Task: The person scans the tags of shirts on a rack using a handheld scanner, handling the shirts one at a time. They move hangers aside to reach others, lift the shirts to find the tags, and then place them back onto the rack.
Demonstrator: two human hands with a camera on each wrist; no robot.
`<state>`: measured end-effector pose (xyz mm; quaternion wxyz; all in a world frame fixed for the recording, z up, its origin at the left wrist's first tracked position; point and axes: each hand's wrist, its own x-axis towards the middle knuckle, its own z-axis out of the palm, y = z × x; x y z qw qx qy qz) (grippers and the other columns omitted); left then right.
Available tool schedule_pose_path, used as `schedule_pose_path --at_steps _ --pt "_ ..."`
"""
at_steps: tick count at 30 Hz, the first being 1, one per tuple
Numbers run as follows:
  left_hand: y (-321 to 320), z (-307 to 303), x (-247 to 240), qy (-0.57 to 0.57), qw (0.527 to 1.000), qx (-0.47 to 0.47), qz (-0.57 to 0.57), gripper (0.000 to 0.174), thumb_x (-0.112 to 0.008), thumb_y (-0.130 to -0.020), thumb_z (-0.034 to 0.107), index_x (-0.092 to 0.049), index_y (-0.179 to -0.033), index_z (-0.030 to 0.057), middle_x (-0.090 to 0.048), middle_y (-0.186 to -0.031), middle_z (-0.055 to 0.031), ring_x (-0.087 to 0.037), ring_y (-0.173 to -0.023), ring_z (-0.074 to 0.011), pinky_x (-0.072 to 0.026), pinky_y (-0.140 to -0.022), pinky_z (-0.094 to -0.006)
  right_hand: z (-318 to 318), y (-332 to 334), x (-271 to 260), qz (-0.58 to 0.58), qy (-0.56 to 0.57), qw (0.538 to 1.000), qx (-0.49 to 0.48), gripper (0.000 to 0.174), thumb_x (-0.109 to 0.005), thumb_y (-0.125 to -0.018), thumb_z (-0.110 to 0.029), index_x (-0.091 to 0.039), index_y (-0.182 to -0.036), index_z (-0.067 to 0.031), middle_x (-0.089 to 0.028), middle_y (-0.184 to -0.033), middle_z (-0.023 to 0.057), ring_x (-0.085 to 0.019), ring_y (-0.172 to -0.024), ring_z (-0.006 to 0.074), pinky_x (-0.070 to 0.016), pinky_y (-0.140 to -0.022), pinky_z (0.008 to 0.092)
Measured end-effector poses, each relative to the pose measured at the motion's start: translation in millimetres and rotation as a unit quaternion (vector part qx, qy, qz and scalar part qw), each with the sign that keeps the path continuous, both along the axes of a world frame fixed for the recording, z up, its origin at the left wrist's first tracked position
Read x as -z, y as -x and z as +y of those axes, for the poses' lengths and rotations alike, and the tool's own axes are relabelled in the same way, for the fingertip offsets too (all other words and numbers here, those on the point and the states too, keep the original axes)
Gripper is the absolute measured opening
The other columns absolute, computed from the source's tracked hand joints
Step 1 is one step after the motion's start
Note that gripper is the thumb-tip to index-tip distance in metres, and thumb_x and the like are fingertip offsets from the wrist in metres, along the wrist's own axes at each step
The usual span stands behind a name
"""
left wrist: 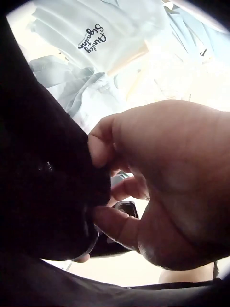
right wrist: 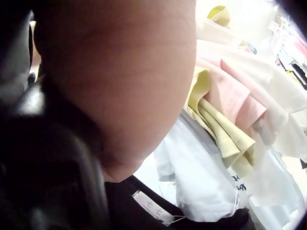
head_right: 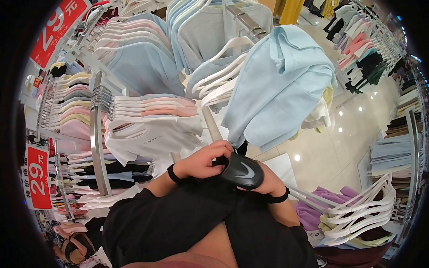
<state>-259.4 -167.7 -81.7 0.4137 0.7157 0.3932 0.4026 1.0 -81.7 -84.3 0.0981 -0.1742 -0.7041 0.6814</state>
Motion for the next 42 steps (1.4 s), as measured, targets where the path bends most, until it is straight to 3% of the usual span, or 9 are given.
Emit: schedule_pose_path --at_steps 9,12,15,20,25,31,33,38,42 --pt "6.8 2.4 11.5 0.105 0.992 0.072 -0.023 0.072 -0.08 -0.088 0.022 -0.048 -0.15 0.0044 -0.047 -0.155 -0.0155 -0.046 -0.143 -0.0325 -0.0363 -0.117 -0.0416 -11.7 -10.2 -5.6 0.118 0.12 0.976 0.136 0.075 -0.09 -0.073 -0.011 -0.054 -0.138 0.0024 -0.068 -0.121 0.0106 -0.07 -0.107 0.0254 -0.0531 -0.094 0.0391" --pt "-5.4 2.1 34.5 0.089 0.993 0.072 -0.013 0.068 -0.082 -0.085 0.02 -0.053 -0.143 0.002 -0.054 -0.145 -0.0176 -0.052 -0.135 -0.0329 -0.04 -0.114 -0.0419 -11.2 -9.7 -28.7 0.11 0.073 0.985 0.113 0.05 -0.09 -0.07 -0.031 -0.075 -0.106 0.0012 -0.069 -0.12 0.013 -0.065 -0.106 0.0275 -0.0475 -0.096 0.0412" --pt "-16.7 -2.5 48.2 0.09 0.991 0.085 -0.041 0.064 -0.08 -0.085 0.018 -0.054 -0.141 0.0028 -0.055 -0.144 -0.0178 -0.052 -0.135 -0.0347 -0.0406 -0.114 -0.0421 3.9 -19.5 -21.5 0.129 -0.018 0.991 -0.007 0.082 -0.089 -0.074 -0.002 -0.049 -0.145 0.0005 -0.074 -0.116 0.0113 -0.068 -0.108 0.0201 -0.0486 -0.102 0.0369" --pt "-0.8 -8.9 34.6 0.081 0.996 -0.028 0.021 0.045 -0.069 -0.085 0.015 -0.062 -0.128 0.0015 -0.067 -0.108 -0.0174 -0.063 -0.103 -0.0416 -0.0503 -0.095 -0.0441 -1.9 -26.5 -8.6 0.172 0.109 0.978 0.033 0.087 -0.088 -0.075 -0.003 -0.044 -0.151 0.0014 -0.068 -0.131 0.0169 -0.066 -0.112 0.0217 -0.0494 -0.102 0.0368" --pt "29.8 -32.3 -10.8 0.084 0.951 -0.192 -0.226 0.034 -0.06 -0.094 0.0 -0.062 -0.128 -0.0039 -0.069 -0.126 -0.0129 -0.065 -0.119 -0.0213 -0.0508 -0.103 -0.0373 4.1 -11.2 -17.3 0.222 0.207 0.952 0.029 0.096 -0.086 -0.077 -0.006 -0.034 -0.157 0.0044 -0.045 -0.157 0.0223 -0.059 -0.126 0.0212 -0.0502 -0.101 0.0357" --pt "-2.0 -21.4 -68.8 0.147 0.931 -0.139 -0.302 0.03 -0.064 -0.095 -0.002 -0.065 -0.125 -0.0036 -0.07 -0.121 -0.0092 -0.066 -0.111 -0.0188 -0.051 -0.098 -0.0335 -0.7 0.8 -25.7 0.14 0.068 0.987 -0.047 0.103 -0.083 -0.084 -0.022 -0.022 -0.162 0.0047 -0.057 -0.145 0.0172 -0.06 -0.126 0.0226 -0.0444 -0.108 0.034" --pt "-12.2 -15.4 -60.2 0.044 0.978 -0.134 -0.154 0.025 -0.066 -0.096 0.002 -0.068 -0.12 -0.0005 -0.071 -0.115 -0.0091 -0.066 -0.106 -0.0176 -0.0509 -0.092 -0.0318 -9.9 7.2 -17.0 0.118 0.071 0.99 -0.04 0.095 -0.083 -0.082 -0.026 -0.033 -0.157 0.0039 -0.06 -0.141 0.0157 -0.061 -0.126 0.0262 -0.0434 -0.108 0.0346" --pt "-18.4 -24.6 -50.8 0.096 0.963 -0.143 -0.206 0.032 -0.071 -0.094 0.008 -0.066 -0.124 -0.0001 -0.07 -0.12 -0.0093 -0.065 -0.112 -0.0193 -0.0504 -0.097 -0.034 -3.1 2.1 -11.3 0.082 0.051 0.992 -0.083 0.08 -0.084 -0.079 -0.026 -0.049 -0.145 0.0047 -0.059 -0.141 0.0173 -0.062 -0.125 0.0288 -0.0441 -0.107 0.0363" --pt "-0.8 -33.6 -26.4 0.167 0.95 0.009 -0.264 0.059 -0.084 -0.088 0.023 -0.058 -0.136 0.0002 -0.062 -0.134 -0.0141 -0.058 -0.126 -0.0265 -0.0427 -0.109 -0.0409 0.4 -10.3 2.8 0.116 0.086 0.988 -0.059 0.085 -0.085 -0.078 -0.027 -0.047 -0.147 0.0052 -0.057 -0.144 0.0189 -0.058 -0.131 0.0302 -0.0403 -0.112 0.0395"
